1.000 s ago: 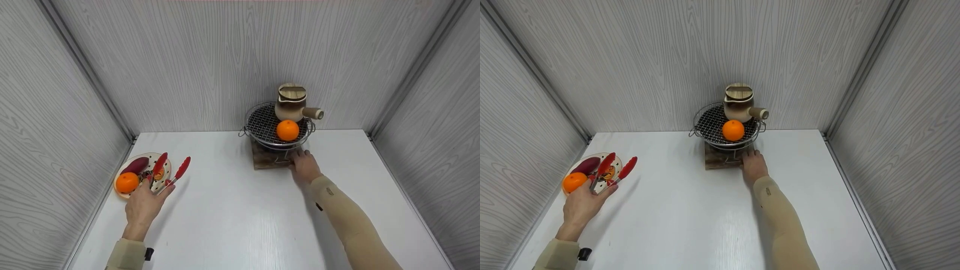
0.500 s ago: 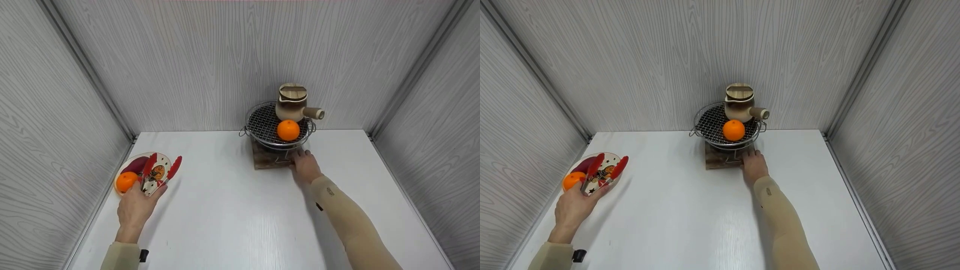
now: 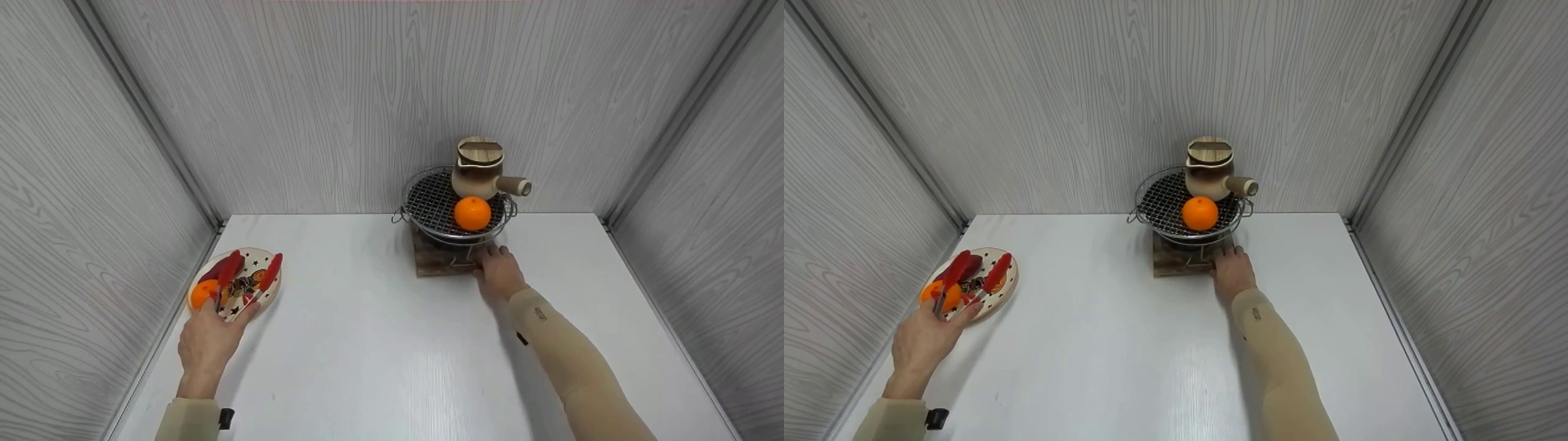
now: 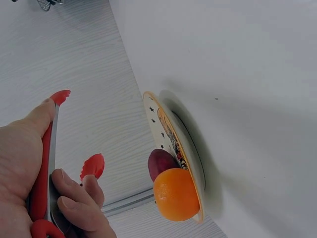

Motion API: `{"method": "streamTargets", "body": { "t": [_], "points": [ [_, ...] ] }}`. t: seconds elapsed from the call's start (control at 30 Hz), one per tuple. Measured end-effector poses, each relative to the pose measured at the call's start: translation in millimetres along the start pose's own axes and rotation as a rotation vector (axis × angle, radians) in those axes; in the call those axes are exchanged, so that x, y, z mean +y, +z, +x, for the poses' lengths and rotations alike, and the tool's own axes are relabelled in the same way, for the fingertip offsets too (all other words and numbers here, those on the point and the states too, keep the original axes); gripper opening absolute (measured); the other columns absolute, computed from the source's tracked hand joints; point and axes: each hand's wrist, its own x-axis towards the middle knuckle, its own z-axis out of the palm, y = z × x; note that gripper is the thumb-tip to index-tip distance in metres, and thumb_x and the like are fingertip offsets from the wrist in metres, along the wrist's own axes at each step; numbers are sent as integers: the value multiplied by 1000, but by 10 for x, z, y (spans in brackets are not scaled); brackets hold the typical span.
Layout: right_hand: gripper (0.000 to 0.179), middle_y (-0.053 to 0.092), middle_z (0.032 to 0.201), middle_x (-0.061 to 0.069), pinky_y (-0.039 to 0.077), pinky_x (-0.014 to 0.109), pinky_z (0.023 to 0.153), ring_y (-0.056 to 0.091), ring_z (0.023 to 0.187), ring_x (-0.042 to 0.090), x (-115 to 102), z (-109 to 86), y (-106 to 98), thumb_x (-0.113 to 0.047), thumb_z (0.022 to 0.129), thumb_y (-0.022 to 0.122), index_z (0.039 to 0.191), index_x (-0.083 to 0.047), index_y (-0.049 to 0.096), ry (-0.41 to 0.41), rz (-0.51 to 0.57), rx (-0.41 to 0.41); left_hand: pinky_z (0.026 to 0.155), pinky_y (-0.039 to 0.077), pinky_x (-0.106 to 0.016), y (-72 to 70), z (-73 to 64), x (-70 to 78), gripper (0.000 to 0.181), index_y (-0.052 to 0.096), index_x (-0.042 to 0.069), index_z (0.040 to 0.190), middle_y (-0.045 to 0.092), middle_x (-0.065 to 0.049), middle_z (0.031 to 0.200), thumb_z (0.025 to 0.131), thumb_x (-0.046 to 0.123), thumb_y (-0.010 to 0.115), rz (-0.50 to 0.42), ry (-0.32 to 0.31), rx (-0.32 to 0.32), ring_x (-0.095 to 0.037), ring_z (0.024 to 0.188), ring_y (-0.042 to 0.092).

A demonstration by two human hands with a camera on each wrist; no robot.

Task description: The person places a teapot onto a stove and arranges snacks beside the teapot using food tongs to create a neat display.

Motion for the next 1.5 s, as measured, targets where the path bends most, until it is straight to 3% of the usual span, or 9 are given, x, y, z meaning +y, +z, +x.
{"method": "streamTargets", "body": {
  "t": [0.23,0.4,0.67,0.73,0.8,0.9,1.0,1.2,1.5],
  "points": [
    [42,63,145,25,51,62,113,58,125,45,30,32,25,-25,111,70,143,0,60,31,-16,-34,60,40,-37,-24,4,-75,91,60,-10,136,70,-32,105,94,68,81,5,-37,19,-41,81,64],
    [40,65,141,26,52,61,108,59,120,45,28,29,33,-24,110,72,139,1,61,22,-23,-17,59,40,-38,-59,17,-136,103,55,-12,149,70,-32,102,94,72,79,8,-75,11,-41,80,64],
    [41,66,141,25,55,60,105,60,118,44,19,-5,57,-24,109,73,141,0,62,15,-23,-2,59,41,-41,-84,15,-256,93,60,-11,137,67,-27,96,94,70,80,27,-86,24,-46,84,65],
    [41,65,143,24,54,61,107,60,120,43,17,-8,52,-24,110,72,143,-1,62,21,-9,-7,59,41,-43,-83,17,-280,91,60,-10,135,65,-28,101,93,68,81,22,-88,42,-47,87,63],
    [42,64,146,24,53,60,110,60,122,44,6,-22,25,-25,110,72,144,-2,62,19,7,-4,63,47,-50,-86,22,-301,93,57,-8,142,64,-32,117,93,67,82,10,-85,63,-52,97,63],
    [45,63,150,25,52,62,114,59,125,45,9,-17,17,-25,110,73,147,-2,60,23,19,-3,76,54,-64,-93,31,-335,100,48,-5,155,57,-36,146,93,65,84,-5,-90,85,-59,116,61],
    [48,62,150,27,52,61,113,60,125,46,31,4,32,-26,110,73,147,0,60,20,-5,-9,88,54,-72,-103,41,-370,104,42,-2,161,51,-37,158,93,65,84,-5,-121,80,-63,129,57],
    [46,66,140,27,55,61,105,62,118,45,62,42,65,-29,110,73,142,3,62,4,-62,-10,87,54,-69,-129,74,-434,103,48,-5,157,56,-39,151,95,72,77,27,-191,26,-61,124,59],
    [44,66,141,27,55,62,104,61,117,45,43,20,45,-27,109,73,140,3,62,5,-41,1,71,49,-55,-149,56,-540,107,54,-7,147,64,-38,124,91,82,76,43,-205,12,-55,101,65]
  ]
}}
